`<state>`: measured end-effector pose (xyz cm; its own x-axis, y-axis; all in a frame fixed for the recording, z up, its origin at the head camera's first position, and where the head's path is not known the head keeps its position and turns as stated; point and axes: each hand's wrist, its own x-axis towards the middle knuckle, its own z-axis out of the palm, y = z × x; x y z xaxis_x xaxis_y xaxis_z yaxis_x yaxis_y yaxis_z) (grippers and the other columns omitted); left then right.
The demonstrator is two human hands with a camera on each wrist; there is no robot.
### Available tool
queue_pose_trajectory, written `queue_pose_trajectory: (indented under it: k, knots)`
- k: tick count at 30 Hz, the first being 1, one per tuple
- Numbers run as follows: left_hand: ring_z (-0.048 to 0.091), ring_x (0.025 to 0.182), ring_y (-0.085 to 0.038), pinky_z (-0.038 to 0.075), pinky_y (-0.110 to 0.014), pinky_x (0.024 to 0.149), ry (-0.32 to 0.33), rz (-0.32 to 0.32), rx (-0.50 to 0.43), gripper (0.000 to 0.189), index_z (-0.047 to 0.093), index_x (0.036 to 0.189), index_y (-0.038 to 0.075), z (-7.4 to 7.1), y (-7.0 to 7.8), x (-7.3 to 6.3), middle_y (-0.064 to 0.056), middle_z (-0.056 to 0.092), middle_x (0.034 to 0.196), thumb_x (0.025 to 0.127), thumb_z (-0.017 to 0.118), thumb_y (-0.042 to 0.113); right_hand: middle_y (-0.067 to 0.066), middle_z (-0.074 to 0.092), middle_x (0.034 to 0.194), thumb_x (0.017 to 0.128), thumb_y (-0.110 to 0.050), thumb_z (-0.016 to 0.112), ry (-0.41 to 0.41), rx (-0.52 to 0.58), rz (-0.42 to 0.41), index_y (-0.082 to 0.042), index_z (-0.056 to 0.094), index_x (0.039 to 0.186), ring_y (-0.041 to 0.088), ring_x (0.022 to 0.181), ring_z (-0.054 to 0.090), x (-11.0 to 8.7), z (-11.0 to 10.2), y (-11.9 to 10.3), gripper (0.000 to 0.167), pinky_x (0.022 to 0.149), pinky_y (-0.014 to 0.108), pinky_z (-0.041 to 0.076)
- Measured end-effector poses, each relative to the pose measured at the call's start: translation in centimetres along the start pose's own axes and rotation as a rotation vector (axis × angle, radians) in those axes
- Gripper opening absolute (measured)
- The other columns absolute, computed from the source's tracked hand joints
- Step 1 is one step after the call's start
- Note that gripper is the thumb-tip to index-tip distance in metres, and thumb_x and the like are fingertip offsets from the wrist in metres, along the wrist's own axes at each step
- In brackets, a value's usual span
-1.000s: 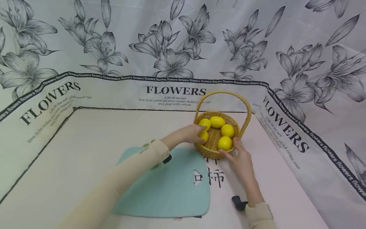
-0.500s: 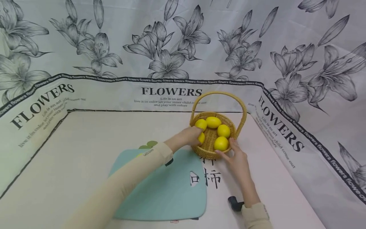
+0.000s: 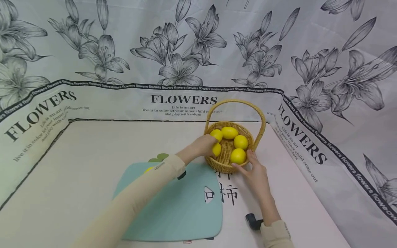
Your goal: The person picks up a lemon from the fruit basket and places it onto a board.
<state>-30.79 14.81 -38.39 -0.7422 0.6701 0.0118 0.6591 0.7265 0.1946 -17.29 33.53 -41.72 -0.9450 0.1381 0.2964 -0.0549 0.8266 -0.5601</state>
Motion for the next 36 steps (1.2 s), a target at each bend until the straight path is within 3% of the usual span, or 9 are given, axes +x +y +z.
queue_pose_trajectory:
  k: [13, 17, 24, 32, 36]
  knots:
    - [0.051, 0.082, -0.013, 0.045, -0.025, 0.071, -0.037, 0.032, -0.007, 0.041, 0.065, 0.107, 0.011, -0.3, -0.4, -0.3, 0.003, 0.058, 0.088, 0.077, 0.083, 0.032, 0.027, 0.031, 0.148, 0.085, -0.04, 0.072, 0.004, -0.002, -0.01, 0.008, 0.033, 0.144, 0.043, 0.137, 0.027, 0.0, 0.3, 0.0, 0.086, 0.108, 0.055, 0.03]
    - [0.052, 0.084, -0.013, 0.045, -0.025, 0.072, -0.029, 0.048, -0.053, 0.044, 0.066, 0.112, 0.011, -0.2, -0.7, -0.3, 0.003, 0.06, 0.092, 0.078, 0.082, 0.032, 0.028, 0.031, 0.148, 0.085, -0.041, 0.072, 0.003, -0.002, -0.013, 0.008, 0.033, 0.144, 0.043, 0.137, 0.028, 0.0, 0.4, 0.1, 0.086, 0.107, 0.054, 0.03]
    - [0.056, 0.096, -0.01, 0.046, -0.025, 0.086, -0.011, 0.058, -0.173, 0.063, 0.059, 0.133, 0.009, -0.1, -1.2, -0.1, -0.002, 0.064, 0.12, 0.079, 0.081, 0.032, 0.027, 0.031, 0.148, 0.085, -0.042, 0.072, 0.004, -0.015, 0.001, 0.008, 0.033, 0.144, 0.043, 0.137, 0.028, 0.0, 0.2, 0.0, 0.086, 0.108, 0.055, 0.03]
    - [0.057, 0.096, -0.011, 0.047, -0.022, 0.083, 0.02, 0.076, -0.265, 0.068, 0.056, 0.135, 0.007, 0.1, -1.6, -0.1, -0.004, 0.064, 0.122, 0.078, 0.082, 0.032, 0.027, 0.03, 0.148, 0.086, -0.039, 0.072, -0.002, -0.001, -0.006, 0.008, 0.034, 0.144, 0.044, 0.136, 0.028, -0.1, -0.1, -0.4, 0.084, 0.108, 0.056, 0.029]
    - [0.057, 0.102, -0.012, 0.046, -0.022, 0.088, 0.031, 0.077, -0.29, 0.07, 0.054, 0.137, 0.007, 0.2, -1.8, 0.0, -0.005, 0.062, 0.127, 0.079, 0.081, 0.034, 0.027, 0.031, 0.148, 0.086, -0.039, 0.072, -0.006, -0.004, -0.006, 0.008, 0.034, 0.144, 0.045, 0.136, 0.028, -0.1, -0.2, -0.5, 0.084, 0.108, 0.056, 0.029]
